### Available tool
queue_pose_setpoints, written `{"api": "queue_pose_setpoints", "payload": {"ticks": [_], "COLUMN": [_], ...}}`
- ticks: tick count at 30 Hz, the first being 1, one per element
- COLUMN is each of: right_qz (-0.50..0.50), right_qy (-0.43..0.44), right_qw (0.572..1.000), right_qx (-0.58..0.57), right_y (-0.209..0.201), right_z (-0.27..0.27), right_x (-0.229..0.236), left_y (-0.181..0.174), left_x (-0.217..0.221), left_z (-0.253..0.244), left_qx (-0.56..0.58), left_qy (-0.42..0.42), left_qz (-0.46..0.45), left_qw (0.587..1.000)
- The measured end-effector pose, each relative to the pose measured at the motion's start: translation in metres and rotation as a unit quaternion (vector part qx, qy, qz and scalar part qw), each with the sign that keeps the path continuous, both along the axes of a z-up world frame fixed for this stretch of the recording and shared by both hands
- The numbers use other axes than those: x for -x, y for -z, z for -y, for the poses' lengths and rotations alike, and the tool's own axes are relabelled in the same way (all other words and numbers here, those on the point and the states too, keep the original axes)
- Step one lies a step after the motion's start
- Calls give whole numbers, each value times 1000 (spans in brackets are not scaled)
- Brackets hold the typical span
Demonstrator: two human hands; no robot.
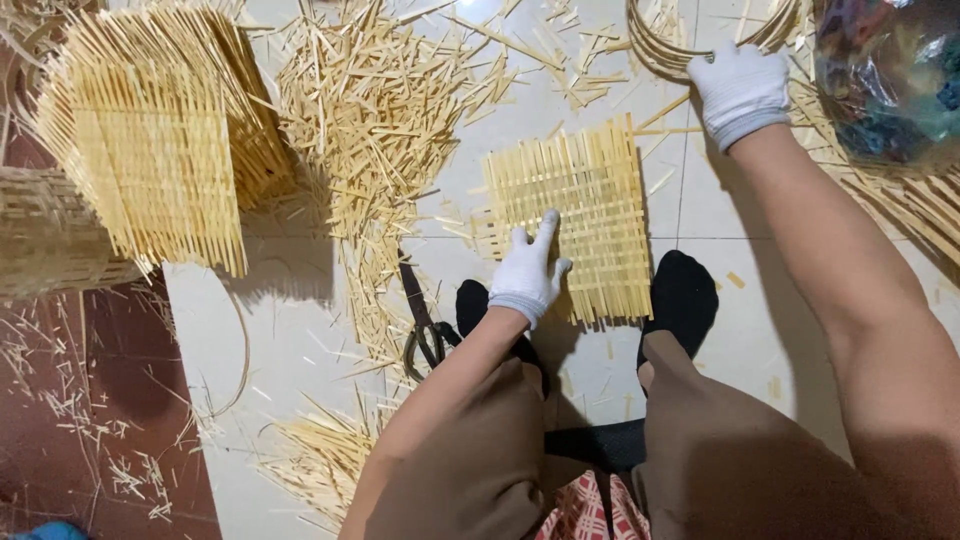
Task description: The recorder is weaving bamboo strips to create a furniture component and trimming the edges with a knife.
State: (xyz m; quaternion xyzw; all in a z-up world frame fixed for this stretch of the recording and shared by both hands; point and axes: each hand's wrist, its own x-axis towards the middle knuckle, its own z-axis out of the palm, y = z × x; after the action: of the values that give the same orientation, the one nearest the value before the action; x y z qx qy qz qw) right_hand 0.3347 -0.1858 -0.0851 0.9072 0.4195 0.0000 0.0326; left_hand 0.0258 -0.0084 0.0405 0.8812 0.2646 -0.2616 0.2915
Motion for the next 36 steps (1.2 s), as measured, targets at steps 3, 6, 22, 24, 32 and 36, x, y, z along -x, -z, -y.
{"api": "queue_pose_setpoints", "payload": {"ticks": [3,6,22,24,32,36], "right_qz": [-7,-81,-761,-742,-626,-442], "right_qy": [2,51,181,189,222,152], "right_qw": [1000,977,424,478,660,808], "right_qx": [-11,-192,-457,-430,-351,-358], "right_y": [-9,-48,-120,-123,-110,-82], "right_z": [4,15,64,72,38,30], "right_x": [5,32,156,147,164,173], "left_y": [-4,-3,-25,-14,-33,-1], "left_x": [-2,-4,35,49,57,61], "left_z": [-1,-8,-21,-22,-17,-24], "left_qx": [-4,-9,200,163,130,144], "left_qy": [9,29,-251,-216,-229,-272], "left_qz": [-11,-9,289,309,244,244], "left_qw": [1000,1000,902,912,933,920]}}
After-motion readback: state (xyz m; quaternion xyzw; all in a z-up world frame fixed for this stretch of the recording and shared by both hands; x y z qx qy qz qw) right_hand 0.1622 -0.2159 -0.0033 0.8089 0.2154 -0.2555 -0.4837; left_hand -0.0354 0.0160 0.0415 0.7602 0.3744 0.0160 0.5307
